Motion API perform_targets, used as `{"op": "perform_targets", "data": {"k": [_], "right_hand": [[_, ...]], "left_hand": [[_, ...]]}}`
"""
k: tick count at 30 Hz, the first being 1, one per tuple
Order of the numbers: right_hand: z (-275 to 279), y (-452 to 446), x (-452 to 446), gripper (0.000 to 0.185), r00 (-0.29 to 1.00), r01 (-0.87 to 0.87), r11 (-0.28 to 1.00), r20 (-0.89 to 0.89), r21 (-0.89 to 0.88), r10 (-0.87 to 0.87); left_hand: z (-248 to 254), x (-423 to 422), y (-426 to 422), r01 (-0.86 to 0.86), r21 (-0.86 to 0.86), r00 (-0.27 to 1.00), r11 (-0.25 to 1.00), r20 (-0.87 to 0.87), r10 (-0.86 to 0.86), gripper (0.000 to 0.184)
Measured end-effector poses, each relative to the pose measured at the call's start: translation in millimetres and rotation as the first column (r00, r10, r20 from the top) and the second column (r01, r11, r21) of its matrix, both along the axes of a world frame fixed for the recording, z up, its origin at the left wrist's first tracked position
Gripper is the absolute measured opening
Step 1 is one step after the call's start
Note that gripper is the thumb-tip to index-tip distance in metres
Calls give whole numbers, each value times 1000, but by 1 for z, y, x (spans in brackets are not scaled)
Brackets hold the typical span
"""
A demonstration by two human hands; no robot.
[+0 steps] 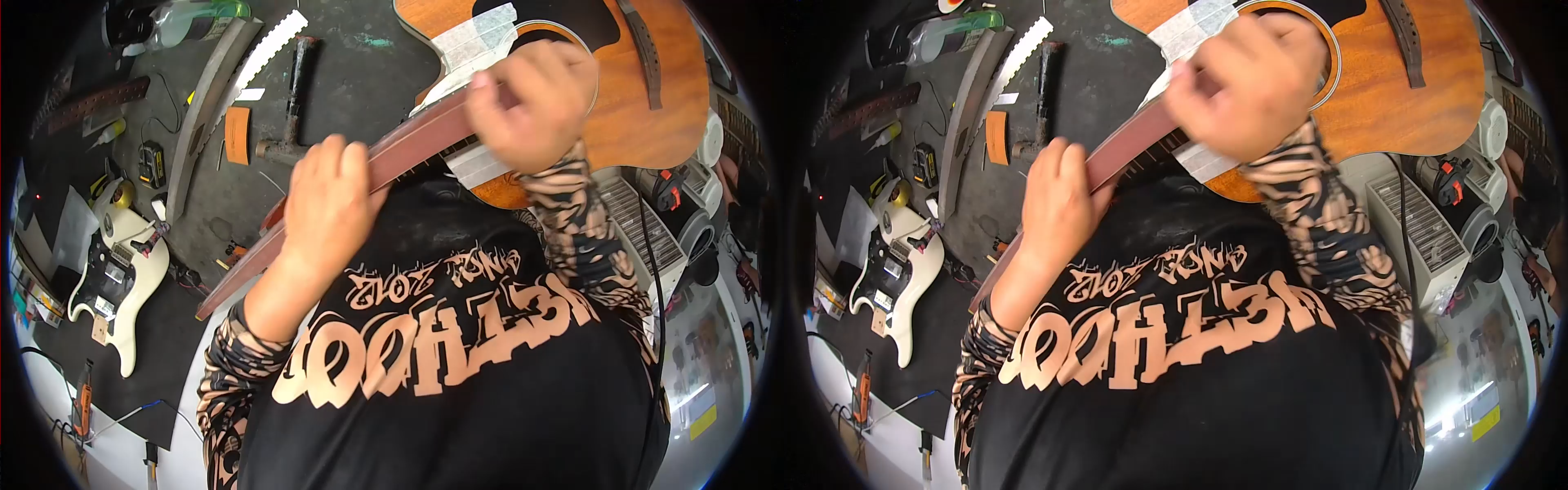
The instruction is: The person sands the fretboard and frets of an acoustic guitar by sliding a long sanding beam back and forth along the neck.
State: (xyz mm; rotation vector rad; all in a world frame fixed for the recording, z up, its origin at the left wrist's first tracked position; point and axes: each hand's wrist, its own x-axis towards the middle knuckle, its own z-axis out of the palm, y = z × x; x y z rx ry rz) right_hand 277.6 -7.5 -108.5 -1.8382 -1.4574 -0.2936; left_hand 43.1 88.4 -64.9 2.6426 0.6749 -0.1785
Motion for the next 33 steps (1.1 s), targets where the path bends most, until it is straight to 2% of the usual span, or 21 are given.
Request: {"op": "perform_targets", "data": {"k": [1, 2, 3, 4, 5, 7, 9, 10, 11, 13, 14, 15, 17, 19, 21, 22, 24, 28, 29, 31, 33], "right_hand": [[-4, -3, 23, 21, 998, -16, 1000, 59, -7, 17], [8, -15, 42, 14, 998, 0, 982, 62, -190, 12], [7, -20, 68, 13, 1000, -3, 978, 6, -209, 5], [11, -17, 84, 12, 999, 9, 980, 54, -200, 2], [13, -16, 83, 14, 988, 137, 986, 79, -94, -129], [11, -13, 81, 14, 989, 137, 989, 68, -58, -133], [14, -12, 64, 14, 986, 163, 983, 62, -87, -158], [9, -8, 61, 13, 996, 18, 997, 86, -82, -11], [8, -12, 41, 12, 999, 50, 982, 19, -181, -48], [3, -2, -2, 12, 997, 54, 996, -46, -77, -58], [1, 2, -22, 12, 991, 92, 993, -89, -70, -99], [-6, 10, -31, 23, 989, 146, 987, -45, 74, -143], [-5, 5, -19, 24, 996, 68, 997, -67, 33, -65], [-2, -6, 15, 10, 999, 9, 999, -47, -53, -11], [4, -15, 66, 12, 998, -1, 991, 54, -132, 8], [10, -16, 70, 14, 986, 166, 985, 24, -49, -165], [6, -17, 90, 13, 987, 149, 989, 68, -21, -147], [3, -18, 87, 13, 987, 53, 998, 157, -47, -45], [4, -23, 80, 14, 993, 47, 997, 110, -60, -41], [16, -26, 49, 20, 991, 59, 991, 111, 118, -72], [52, -50, 13, 14, 1000, 13, 1000, 23, -20, -13]], "left_hand": [[-2, 19, -2, 0, -16, 1000, 1000, 25, 0, 41], [-4, 43, -4, 10, -21, 996, 1000, 91, -8, 40], [-5, 65, -7, 13, -29, 988, 999, 153, -9, 39], [-6, 79, -9, 17, -30, 988, 999, 157, -12, 39], [-6, 91, -10, 11, -28, 988, 1000, 153, -7, 38], [-6, 94, -11, 8, -38, 989, 999, 151, -2, 37], [-4, 79, -7, 24, -48, 988, 999, 151, -17, 37], [-2, 65, -4, 29, -43, 990, 999, 137, -23, 40], [-1, 47, -1, 12, -53, 996, 999, 87, -7, 42], [0, 4, 8, 24, -1, 997, 1000, 71, -24, 45], [0, -15, 10, 7, -16, 1000, 1000, -30, -8, 46], [2, -21, 11, 18, 23, 998, 1000, -60, -17, 47], [-5, -18, 10, 14, 29, 1000, 999, -23, -14, 47], [-7, 15, 7, 31, 4, 997, 1000, 70, -31, 41], [-5, 67, 0, 43, -6, 990, 999, 131, -41, 38], [-6, 83, -9, 26, 15, 991, 1000, 128, -28, 37], [-8, 102, -11, 12, 55, 985, 998, 170, -21, 37], [-5, 85, -8, 34, 72, 987, 997, 152, -44, 36], [0, 74, -10, 6, 90, 987, 996, 158, -21, 36], [16, 45, -21, 20, 136, 992, 991, 120, -36, 37], [42, 13, -41, -25, 184, 992, 983, 124, 2, 39]]}}
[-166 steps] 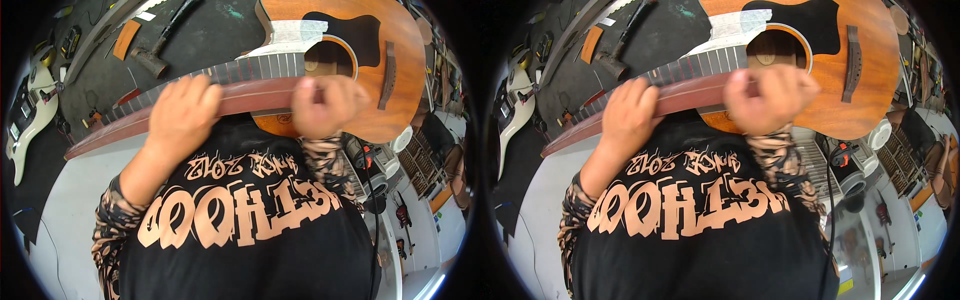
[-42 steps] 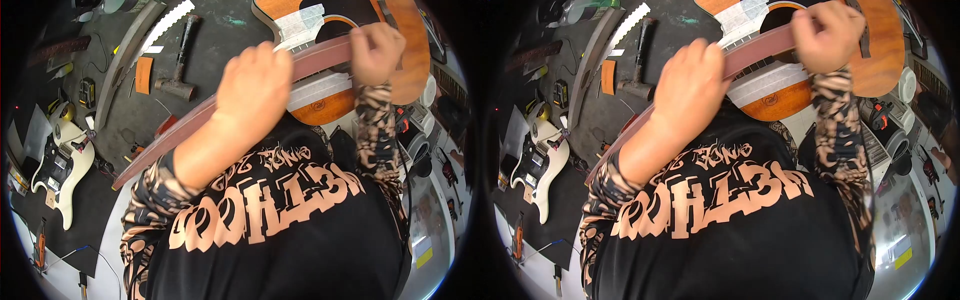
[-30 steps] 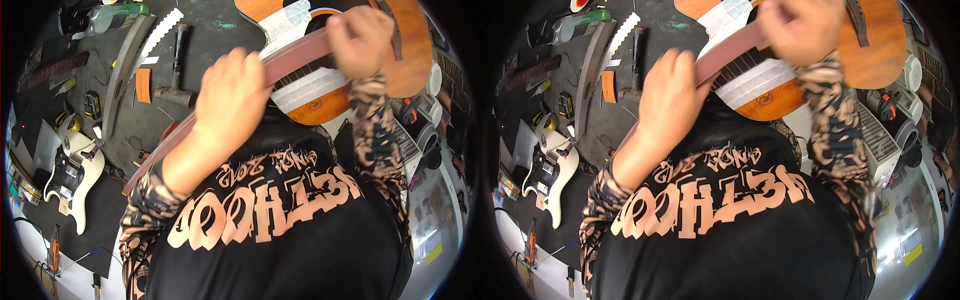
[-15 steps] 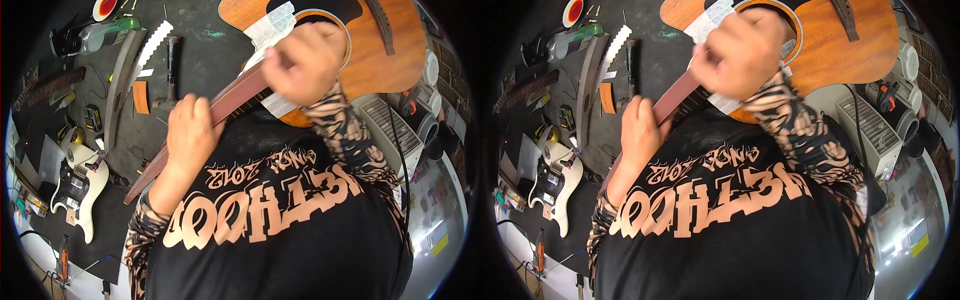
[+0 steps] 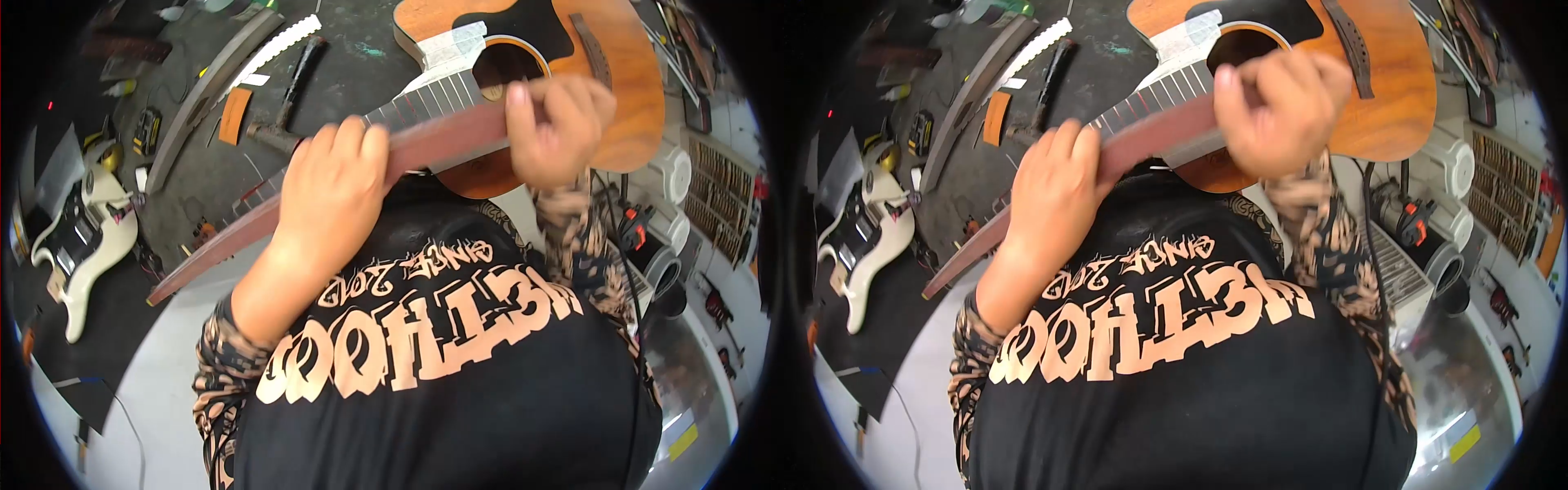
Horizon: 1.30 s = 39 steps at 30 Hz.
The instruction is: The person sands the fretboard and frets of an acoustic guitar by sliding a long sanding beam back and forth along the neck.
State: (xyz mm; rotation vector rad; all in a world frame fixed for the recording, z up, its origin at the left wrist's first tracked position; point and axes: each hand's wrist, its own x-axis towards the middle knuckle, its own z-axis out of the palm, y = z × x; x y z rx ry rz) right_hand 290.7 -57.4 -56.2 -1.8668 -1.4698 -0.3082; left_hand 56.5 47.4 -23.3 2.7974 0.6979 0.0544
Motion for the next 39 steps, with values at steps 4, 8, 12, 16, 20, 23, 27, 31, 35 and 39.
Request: {"op": "perform_targets", "data": {"k": [4, 8, 12, 16, 20, 23, 27, 31, 35, 39], "right_hand": [[29, -42, -43, 18, 978, -162, 972, -155, -168, 136], [13, -61, -70, 22, 944, -257, 945, -262, -204, 200], [11, -64, -79, 21, 935, -302, 935, -247, -187, 253], [18, -70, -98, 21, 952, -276, 944, -183, -182, 244], [25, -85, -128, 23, 970, -212, 956, -160, -201, 182], [22, -91, -127, 27, 970, -227, 935, -150, -272, 192], [14, -80, -118, 28, 970, -218, 945, -164, -244, 181], [6, -63, -97, 28, 964, -234, 946, -180, -223, 196], [-1, -50, -64, 30, 961, -253, 933, -182, -257, 210], [-4, -39, -48, 28, 959, -263, 922, -182, -283, 218]], "left_hand": [[39, -52, -41, -78, -12, 990, 997, -122, 76, 43], [42, -82, -75, -141, -22, 981, 990, -139, 136, 45], [43, -98, -91, -182, -77, 979, 980, -109, 173, 45], [33, -120, -91, -150, -41, 988, 988, -50, 148, 46], [22, -144, -92, -88, -76, 996, 993, -18, 86, 48], [15, -145, -92, -76, -92, 997, 993, 10, 77, 47], [17, -135, -75, -51, -17, 999, 999, -4, 51, 43], [15, -111, -63, -88, -13, 996, 996, 7, 88, 40], [7, -84, -55, -102, -37, 995, 994, 5, 102, 34], [-3, -68, -44, -125, -75, 991, 989, 45, 128, 22]]}}
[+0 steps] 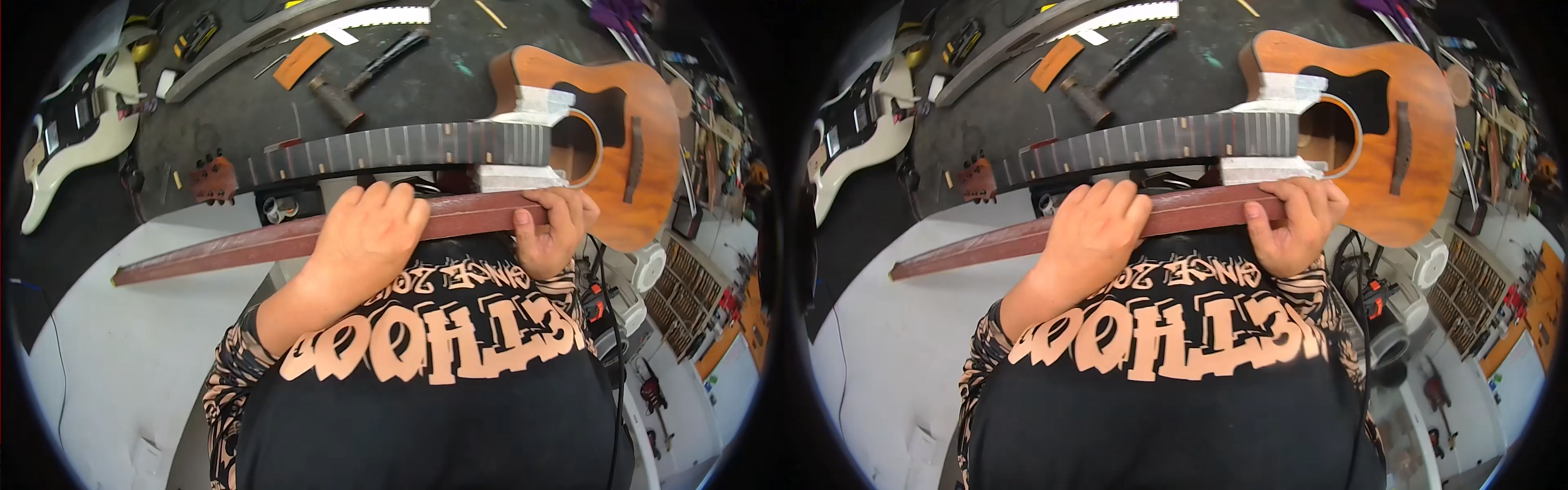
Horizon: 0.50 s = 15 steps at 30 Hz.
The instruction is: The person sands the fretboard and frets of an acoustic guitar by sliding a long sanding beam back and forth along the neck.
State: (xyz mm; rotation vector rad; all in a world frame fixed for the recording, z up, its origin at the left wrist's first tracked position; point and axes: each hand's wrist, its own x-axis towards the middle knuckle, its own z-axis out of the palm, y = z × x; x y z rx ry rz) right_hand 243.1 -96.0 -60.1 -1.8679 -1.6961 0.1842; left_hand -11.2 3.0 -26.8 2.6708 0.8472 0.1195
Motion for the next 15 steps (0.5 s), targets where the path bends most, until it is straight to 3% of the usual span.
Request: {"op": "perform_targets", "data": {"k": [3, 15], "right_hand": [[-6, -1, 3, 26, 1000, 9, 999, 28, -39, -8], [-16, -24, 1, 23, 973, 131, 989, 184, 61, -140]], "left_hand": [[-5, 0, 3, 2, -6, 1000, 1000, 6, -2, 10], [-41, 5, 7, 66, 172, 966, 983, 235, -106, 7]]}}
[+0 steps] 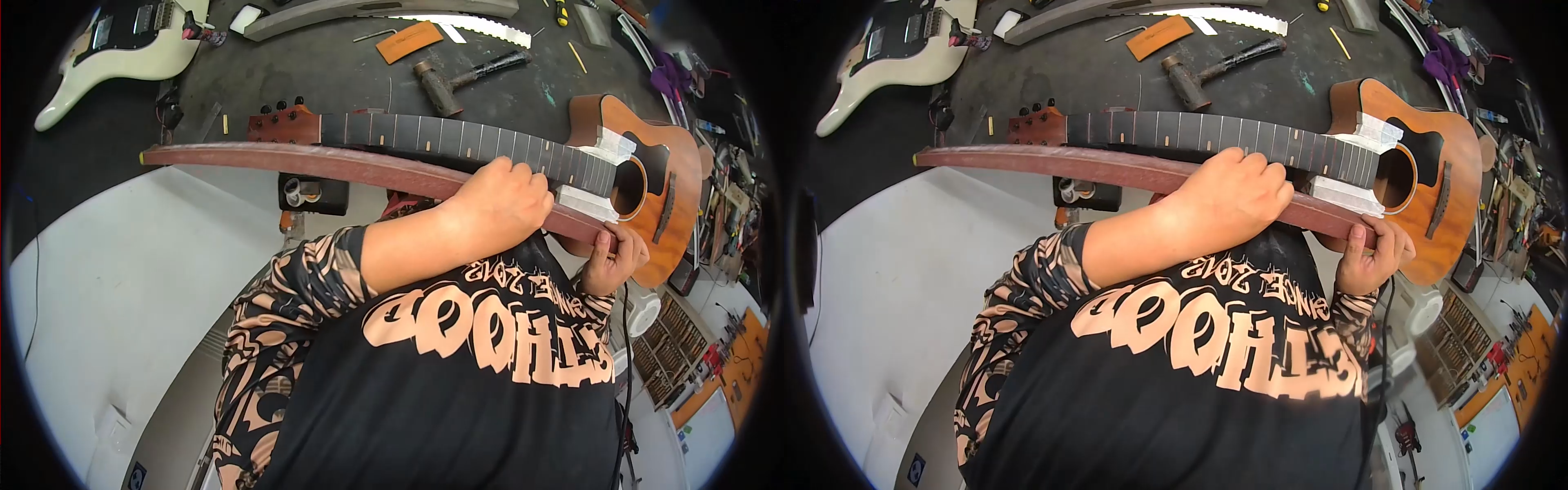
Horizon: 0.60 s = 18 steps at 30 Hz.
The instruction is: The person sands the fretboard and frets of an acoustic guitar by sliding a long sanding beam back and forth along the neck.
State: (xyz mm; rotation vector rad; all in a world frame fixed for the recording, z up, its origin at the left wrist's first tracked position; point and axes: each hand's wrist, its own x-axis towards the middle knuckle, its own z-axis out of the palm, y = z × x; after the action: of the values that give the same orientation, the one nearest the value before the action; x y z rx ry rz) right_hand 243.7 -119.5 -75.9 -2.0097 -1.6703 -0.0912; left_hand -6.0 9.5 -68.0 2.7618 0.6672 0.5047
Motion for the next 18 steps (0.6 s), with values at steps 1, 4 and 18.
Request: {"op": "perform_targets", "data": {"k": [1, 4, 18], "right_hand": [[1, -1, 0, 23, 1000, -1, 1000, 15, 1, 1], [5, -4, 3, 21, 999, 25, 1000, 30, -10, -25], [-8, 9, 48, 22, 999, 43, 999, 18, -7, -43]], "left_hand": [[-2, 2, 1, -1, 1, 1000, 1000, 15, 1, 7], [-6, 8, 0, 13, 5, 1000, 1000, 23, -13, 8], [-20, 48, 12, -5, 100, 999, 995, 32, 2, 8]]}}
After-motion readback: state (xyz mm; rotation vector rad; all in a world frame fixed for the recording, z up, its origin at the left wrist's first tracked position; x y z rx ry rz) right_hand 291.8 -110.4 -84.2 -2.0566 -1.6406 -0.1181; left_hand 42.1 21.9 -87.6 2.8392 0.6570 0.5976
